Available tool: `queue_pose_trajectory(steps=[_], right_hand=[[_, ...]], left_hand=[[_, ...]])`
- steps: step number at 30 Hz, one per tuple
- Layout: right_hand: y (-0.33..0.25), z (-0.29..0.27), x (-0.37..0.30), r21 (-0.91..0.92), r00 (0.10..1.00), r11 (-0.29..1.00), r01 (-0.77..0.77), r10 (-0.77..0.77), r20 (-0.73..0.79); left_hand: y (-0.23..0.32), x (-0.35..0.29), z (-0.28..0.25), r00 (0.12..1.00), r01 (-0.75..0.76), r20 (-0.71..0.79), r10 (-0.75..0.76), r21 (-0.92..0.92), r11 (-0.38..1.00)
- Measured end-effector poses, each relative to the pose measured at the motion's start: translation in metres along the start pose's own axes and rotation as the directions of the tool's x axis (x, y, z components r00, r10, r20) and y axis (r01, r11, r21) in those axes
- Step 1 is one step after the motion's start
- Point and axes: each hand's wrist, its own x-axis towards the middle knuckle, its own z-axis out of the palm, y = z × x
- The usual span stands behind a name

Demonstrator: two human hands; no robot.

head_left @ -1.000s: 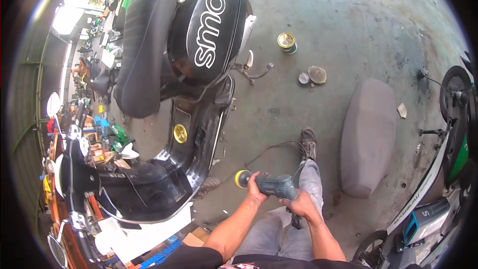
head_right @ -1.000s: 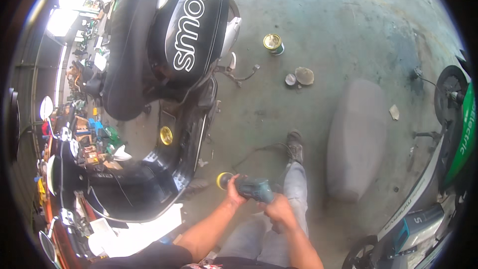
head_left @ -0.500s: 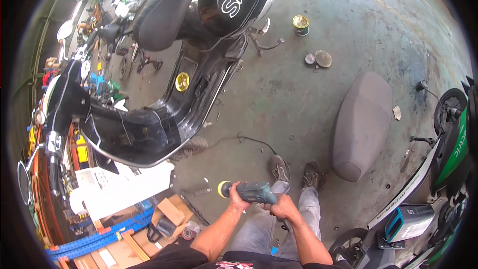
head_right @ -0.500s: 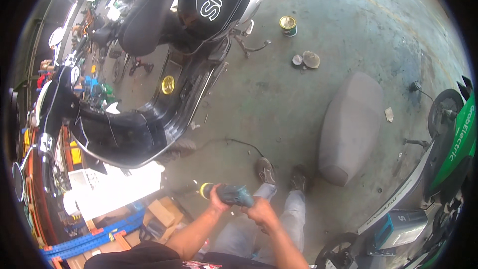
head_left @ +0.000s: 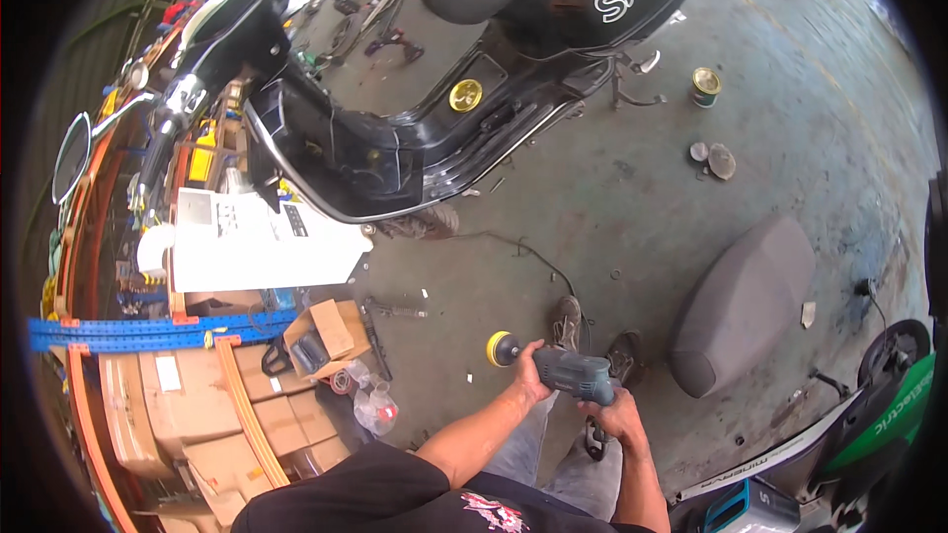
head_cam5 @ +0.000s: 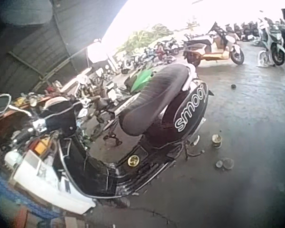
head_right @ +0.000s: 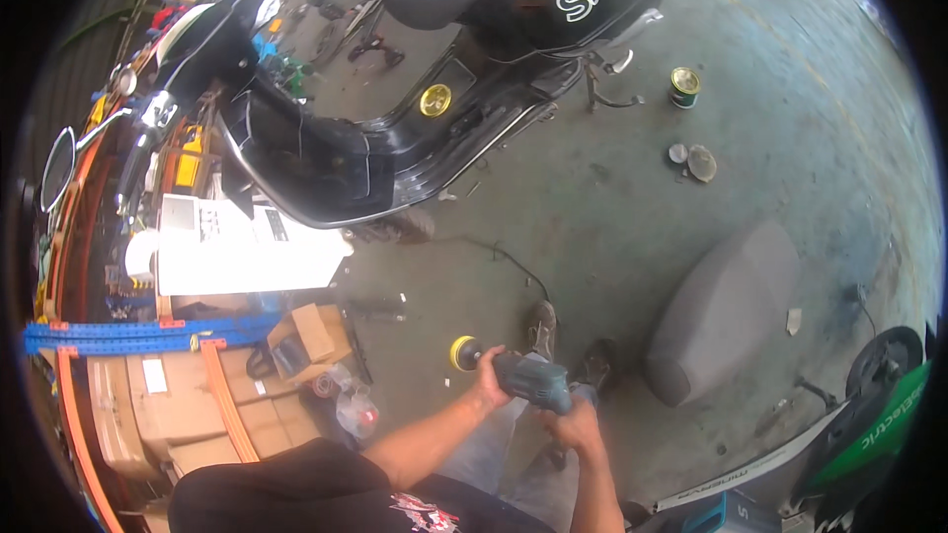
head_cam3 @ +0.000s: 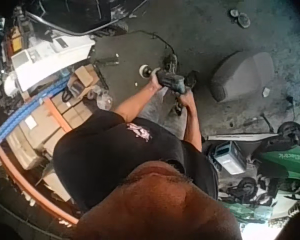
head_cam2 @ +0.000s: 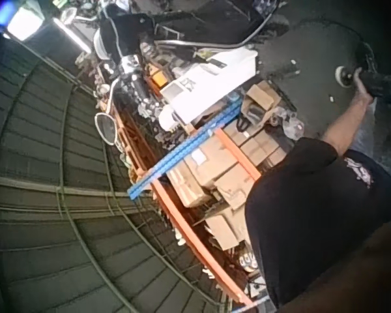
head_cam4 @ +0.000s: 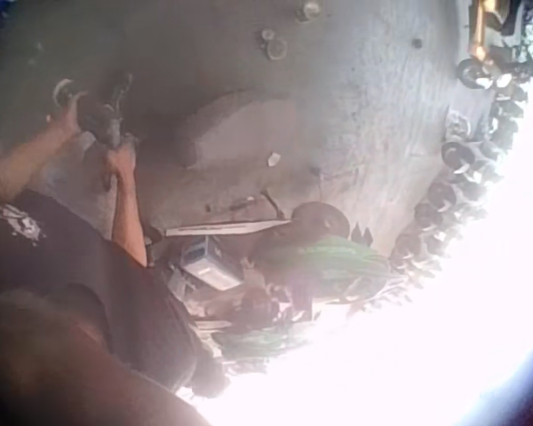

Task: The person polishes the rear body panel of a black electric motorcycle using a handheld rotary drill with a yellow foam buffing pad, then manually applies a substance from a tin to the front panel and wipes it with a cloth.

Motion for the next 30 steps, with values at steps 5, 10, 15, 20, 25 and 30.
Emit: queue_pose_trajectory(steps=[5, 10, 15, 20, 25, 30], right_hand=[[-0.010, 0.004, -0.002, -0.111, 0.998, 0.992, -0.057, 0.061, 0.033], [-0.013, 0.021, -0.001, -0.587, 0.906, 0.707, 0.393, -0.408, 0.115], [-0.003, 0.038, 0.001, -0.683, 0.922, 0.622, 0.383, -0.295, 0.250], [0.004, 0.055, 0.009, -0.680, 0.896, 0.590, 0.436, -0.215, 0.389], [-0.024, 0.080, 0.028, -0.682, 0.882, 0.588, 0.435, -0.126, 0.453], [-0.052, 0.100, 0.050, -0.723, 0.862, 0.523, 0.451, -0.045, 0.505]], left_hand=[[0.001, -0.009, -0.007, 0.999, -0.040, -0.028, 0.039, -0.061, 0.997], [-0.001, -0.025, -0.025, 0.991, 0.029, 0.133, -0.027, -0.015, 0.999], [-0.015, -0.027, -0.074, 1.000, 0.014, 0.013, -0.013, -0.112, 0.994], [-0.024, -0.020, -0.131, 1.000, 0.016, -0.015, -0.021, -0.262, 0.965], [-0.006, -0.039, -0.132, 0.995, -0.048, -0.094, 0.019, -0.314, 0.948], [0.015, -0.034, -0.145, 0.988, -0.082, -0.153, 0.021, -0.407, 0.910]])
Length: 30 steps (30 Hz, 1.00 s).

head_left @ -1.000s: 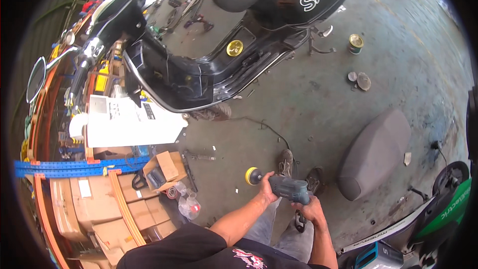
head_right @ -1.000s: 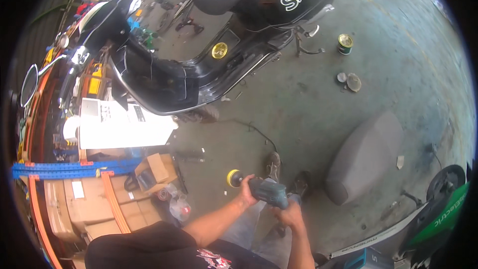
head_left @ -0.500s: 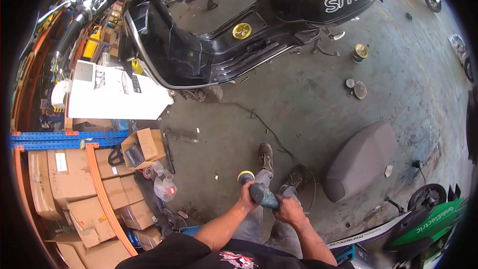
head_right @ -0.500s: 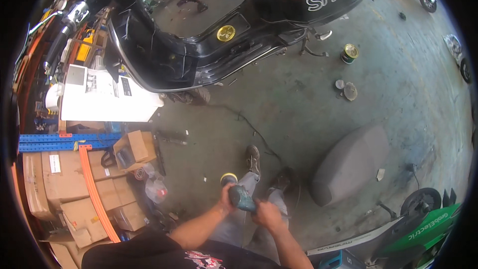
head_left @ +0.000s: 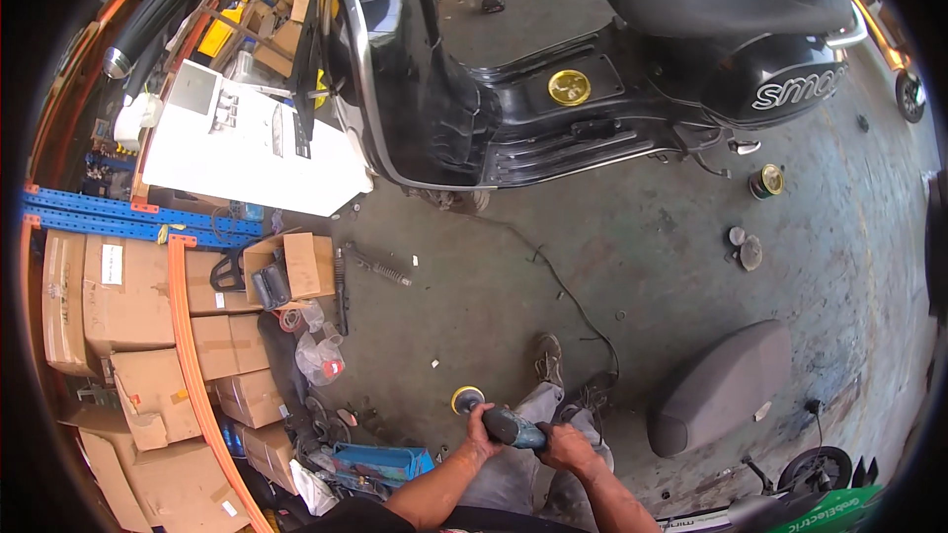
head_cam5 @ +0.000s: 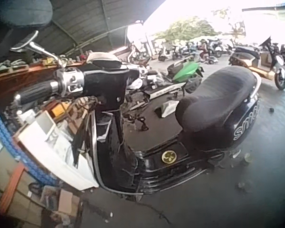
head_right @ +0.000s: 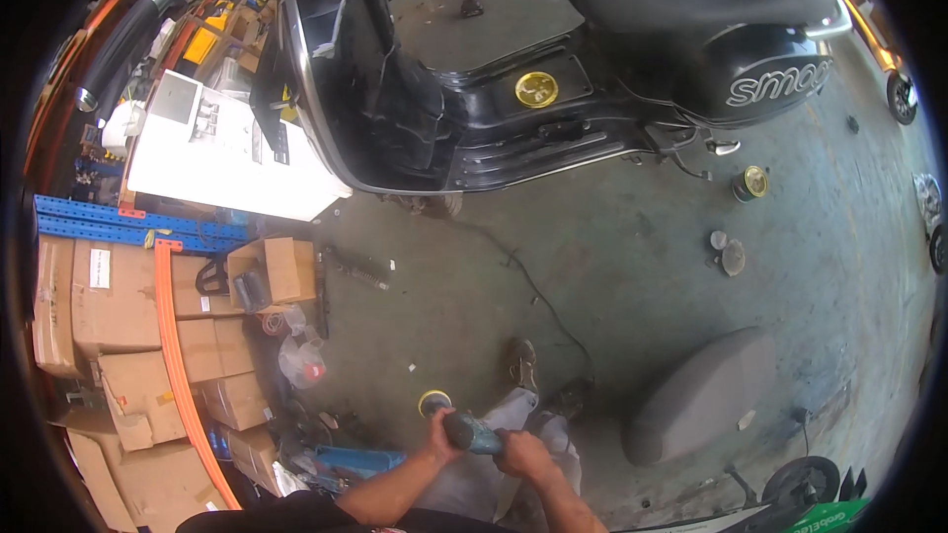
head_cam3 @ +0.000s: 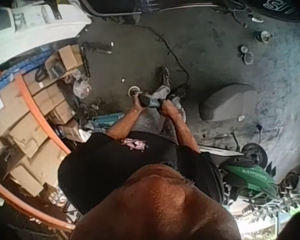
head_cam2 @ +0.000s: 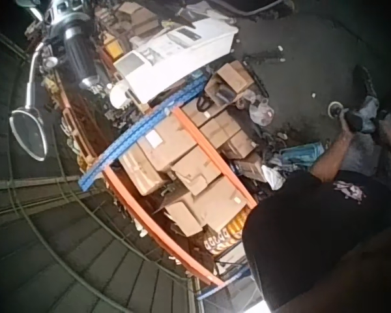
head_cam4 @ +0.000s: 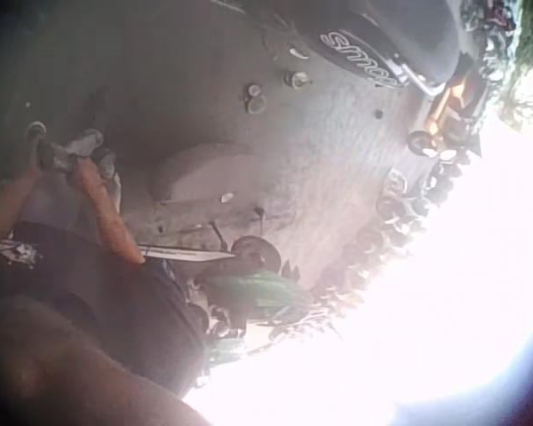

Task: The person polishes the rear body panel of a black electric motorcycle using a handheld rotary drill with a yellow foam buffing pad, then manually applies a substance from a tin to the front panel and wipes it with a cloth.

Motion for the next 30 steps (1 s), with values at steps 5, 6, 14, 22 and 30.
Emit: queue_pose_trajectory(steps=[5, 6, 14, 22, 30], right_hand=[[-0.006, -0.014, 0.040, 0.029, 0.997, 0.997, 0.068, -0.068, 0.027], [-0.008, -0.016, 0.050, 0.043, 0.996, 0.995, 0.091, -0.092, 0.018], [-0.023, -0.043, 0.087, 0.048, 0.983, 0.985, 0.163, -0.158, -0.096], [0.057, -0.092, 0.081, 0.144, 0.971, 0.966, 0.214, -0.195, -0.140], [0.155, -0.148, 0.042, -0.149, 0.983, 0.980, 0.128, -0.146, -0.113]], left_hand=[[0.028, -0.007, 0.022, 0.998, -0.064, -0.015, 0.063, -0.048, 0.997], [0.037, -0.015, 0.036, 0.995, -0.099, -0.026, 0.098, -0.044, 0.994], [0.096, -0.015, 0.089, 0.975, -0.216, 0.070, 0.211, 0.082, 0.973], [0.039, 0.004, 0.153, 0.971, -0.233, -0.023, 0.237, 0.124, 0.965], [-0.055, -0.002, 0.234, 0.941, -0.302, -0.112, 0.318, 0.141, 0.943]])
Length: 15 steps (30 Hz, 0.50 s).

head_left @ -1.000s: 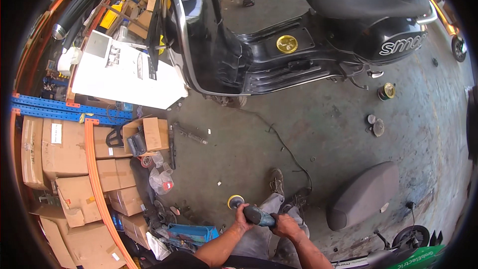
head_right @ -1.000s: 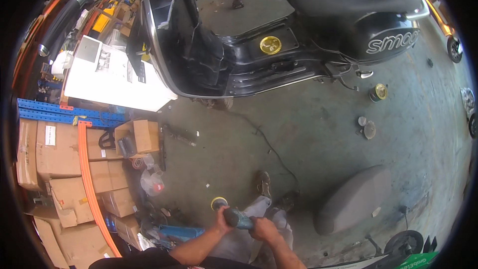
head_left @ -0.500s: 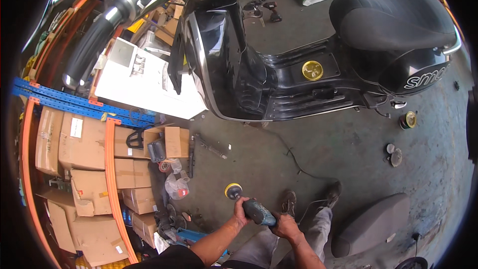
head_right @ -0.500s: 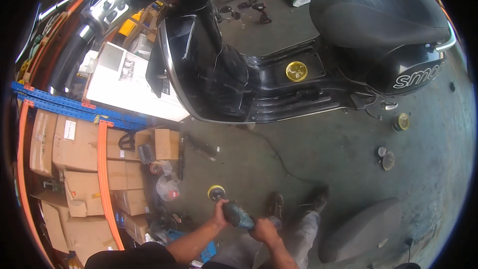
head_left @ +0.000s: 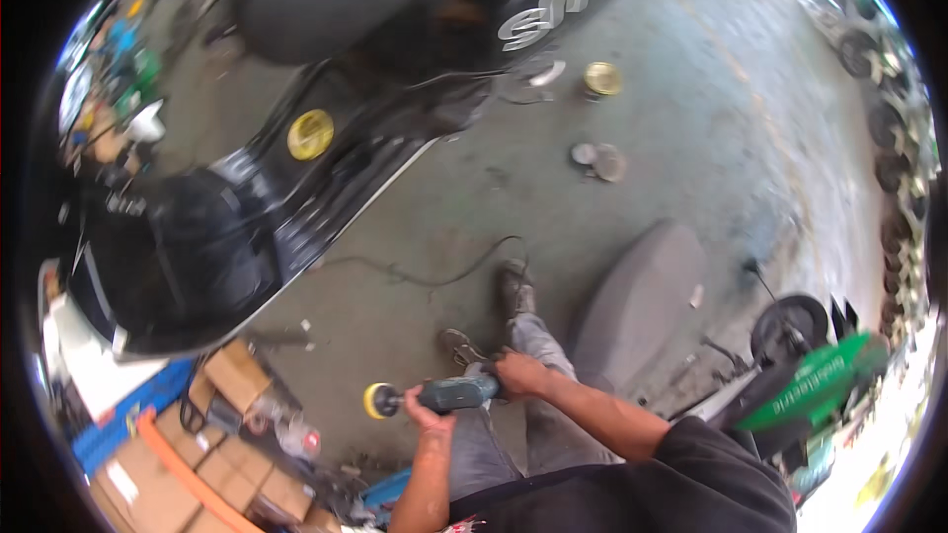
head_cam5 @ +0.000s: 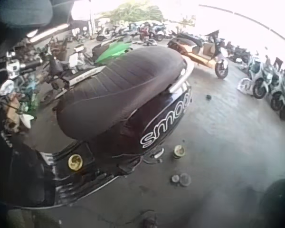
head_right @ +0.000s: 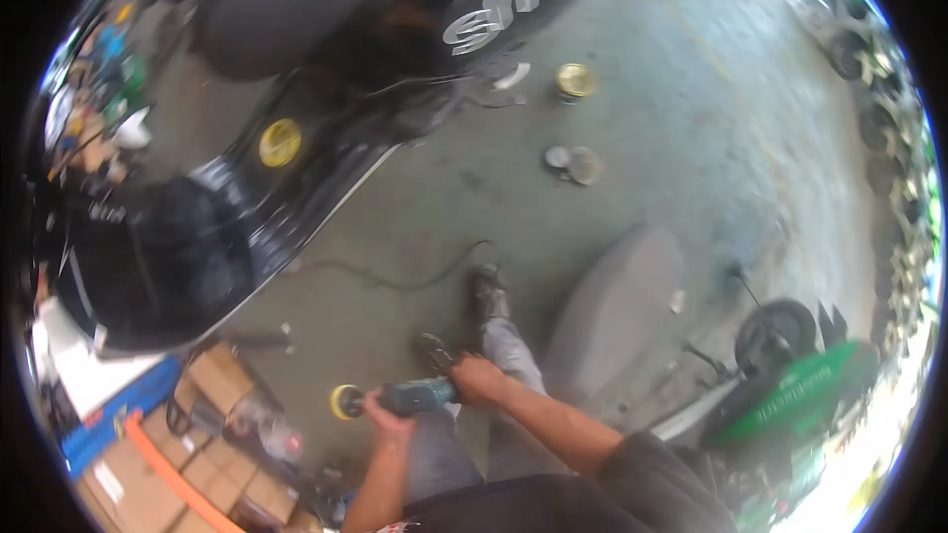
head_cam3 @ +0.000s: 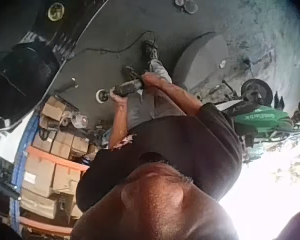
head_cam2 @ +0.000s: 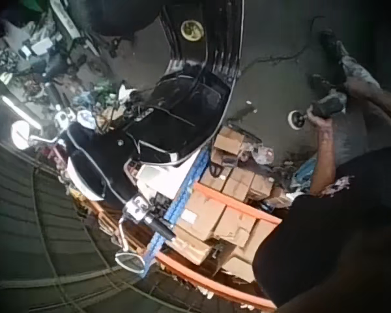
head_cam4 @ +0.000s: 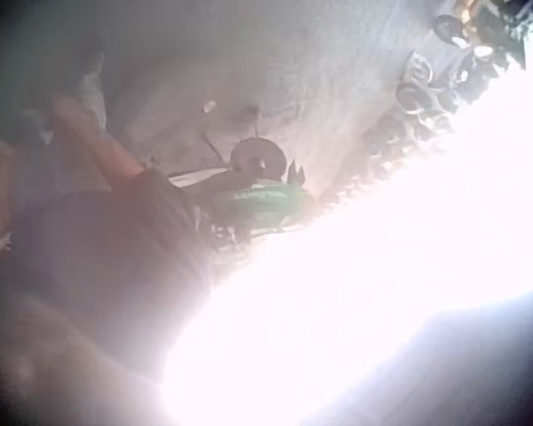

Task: The person polishes the rear body panel of a black electric motorcycle using a handheld rotary drill with a yellow foam buffing pad, then manually applies a substance from a tin to the front panel and wipes it with a cloth.

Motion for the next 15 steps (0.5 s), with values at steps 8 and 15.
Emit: queue_pose_trajectory(steps=[8, 15], right_hand=[[0.177, -0.116, -0.029, 0.103, 0.788, 0.819, -0.565, 0.572, -0.228], [0.363, -0.255, 0.002, 0.203, 0.434, 0.617, -0.760, 0.715, -0.548]], left_hand=[[0.075, 0.029, 0.102, 0.714, -0.677, 0.540, 0.446, 0.368, 0.638], [0.080, 0.035, 0.080, 0.743, -0.454, 0.622, 0.246, 0.739, -0.498]])
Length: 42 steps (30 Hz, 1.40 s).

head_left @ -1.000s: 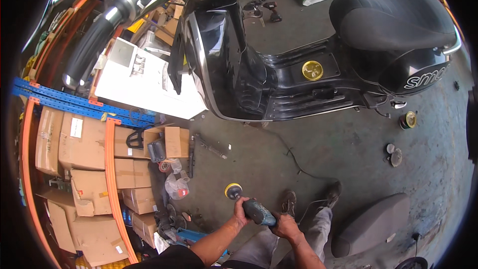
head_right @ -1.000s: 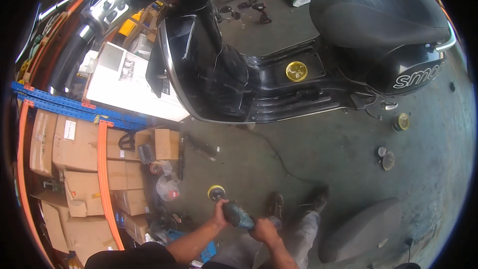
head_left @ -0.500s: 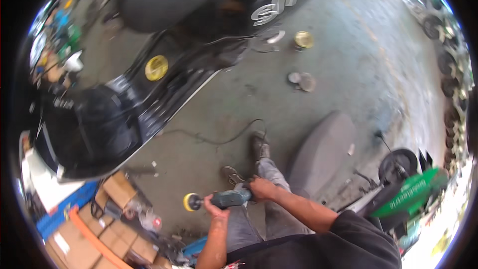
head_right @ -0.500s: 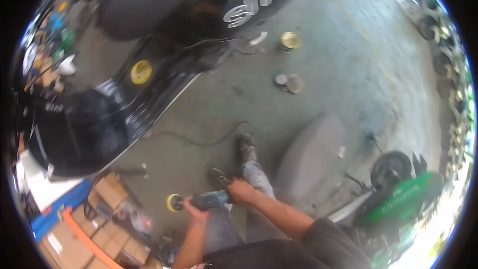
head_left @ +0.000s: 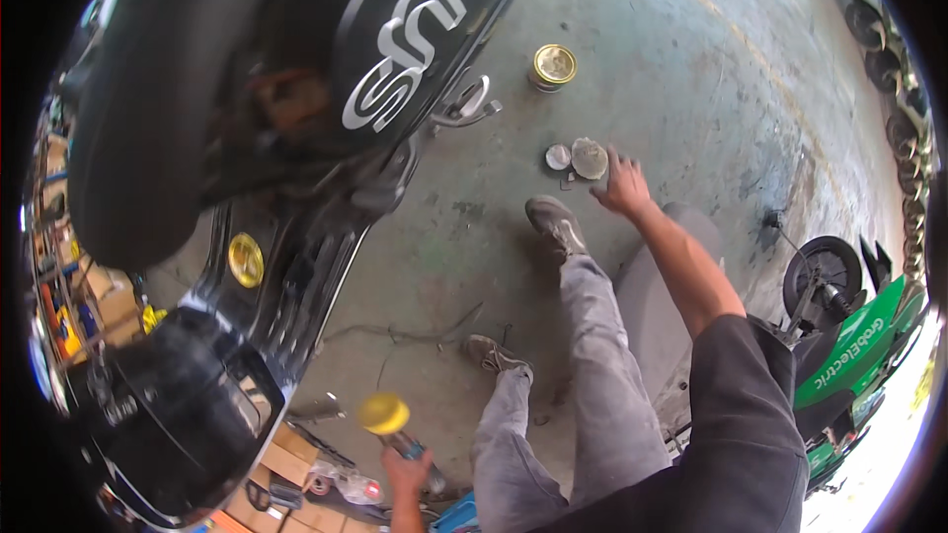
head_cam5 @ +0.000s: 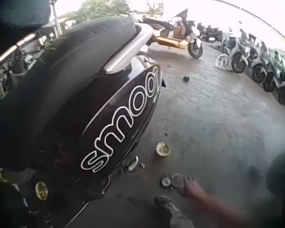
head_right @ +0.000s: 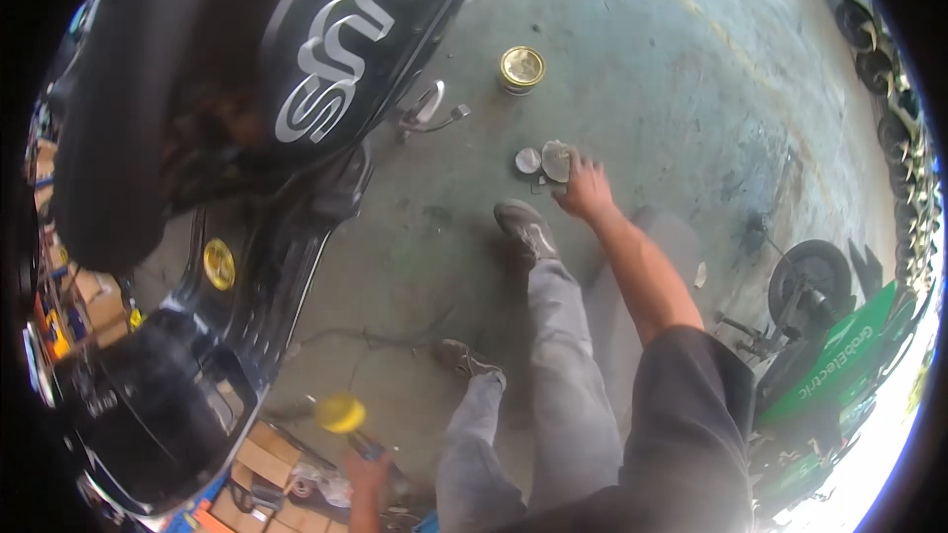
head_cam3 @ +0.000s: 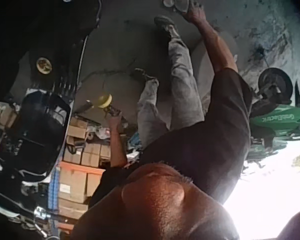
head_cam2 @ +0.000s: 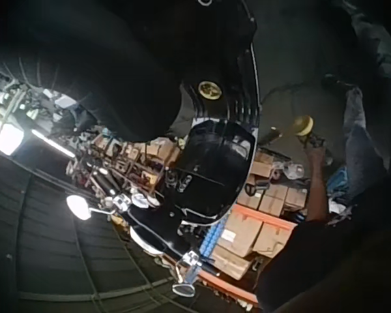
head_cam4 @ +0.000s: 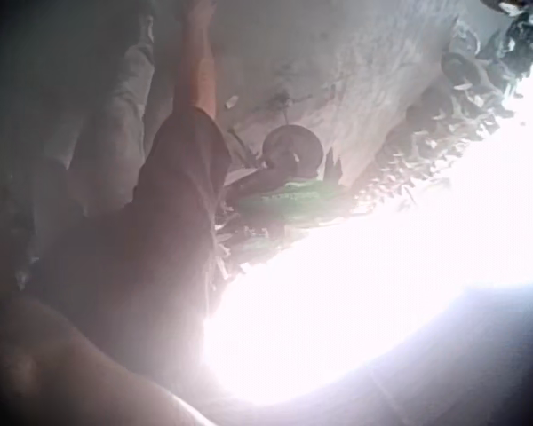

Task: The person polishes the rear body panel of a black electric motorcycle using a handheld rotary drill with a yellow foam buffing pad, then manually applies a substance from a tin to the front panel and wipes it with a cloth.

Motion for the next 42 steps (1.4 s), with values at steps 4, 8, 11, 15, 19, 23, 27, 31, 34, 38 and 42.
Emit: queue_pose_trajectory(steps=[4, 8, 11, 15, 19, 23, 27, 31, 34, 38, 42], right_hand=[[0.008, 0.001, 0.148, -0.011, 0.995, 0.999, 0.047, -0.048, -0.089], [-0.022, -0.009, 0.261, -0.180, 0.980, 0.968, 0.173, -0.188, -0.067], [-0.027, -0.003, 0.299, -0.269, 0.974, 0.937, 0.222, -0.226, 0.017], [-0.029, 0.013, 0.295, -0.145, 0.978, 0.970, 0.196, -0.205, -0.050], [0.007, 0.026, 0.216, 0.050, 0.971, 0.970, 0.237, -0.236, -0.032], [0.009, 0.042, 0.086, -0.054, 0.971, 0.978, 0.201, -0.192, 0.139], [-0.040, 0.073, -0.012, -0.163, 0.866, 0.877, 0.453, -0.390, 0.312], [-0.152, 0.126, -0.074, -0.208, 0.640, 0.625, 0.752, -0.618, 0.456], [-0.257, 0.136, -0.105, -0.141, 0.435, 0.442, 0.886, -0.687, 0.582], [-0.351, 0.213, -0.116, -0.078, 0.218, 0.222, 0.972, -0.722, 0.656], [-0.414, 0.251, -0.118, -0.035, 0.122, 0.128, 0.991, -0.773, 0.622]], left_hand=[[0.006, -0.002, 0.036, 0.852, 0.056, 0.503, -0.144, 0.187, 0.981], [0.073, 0.003, 0.069, 0.753, -0.590, 0.575, 0.321, 0.373, 0.716], [0.102, 0.026, 0.095, 0.778, -0.525, 0.549, 0.305, 0.302, 0.796], [0.110, 0.024, 0.088, 0.879, -0.337, 0.410, 0.242, 0.177, 0.925], [0.141, 0.039, 0.068, 0.944, -0.072, 0.330, 0.013, 0.166, 0.984], [0.133, -0.009, 0.030, 0.907, 0.020, 0.405, -0.115, 0.232, 0.973], [0.103, -0.016, -0.014, 0.911, -0.039, 0.413, -0.012, 0.116, 0.993], [0.051, -0.010, -0.029, 0.961, -0.103, 0.264, 0.076, 0.089, 0.991], [0.014, 0.010, -0.007, 0.988, -0.133, 0.083, 0.130, 0.032, 0.991], [-0.019, 0.044, 0.025, 0.997, -0.051, -0.072, 0.042, -0.128, 0.990], [-0.064, 0.081, 0.112, 0.983, 0.020, -0.172, -0.069, -0.269, 0.963]])
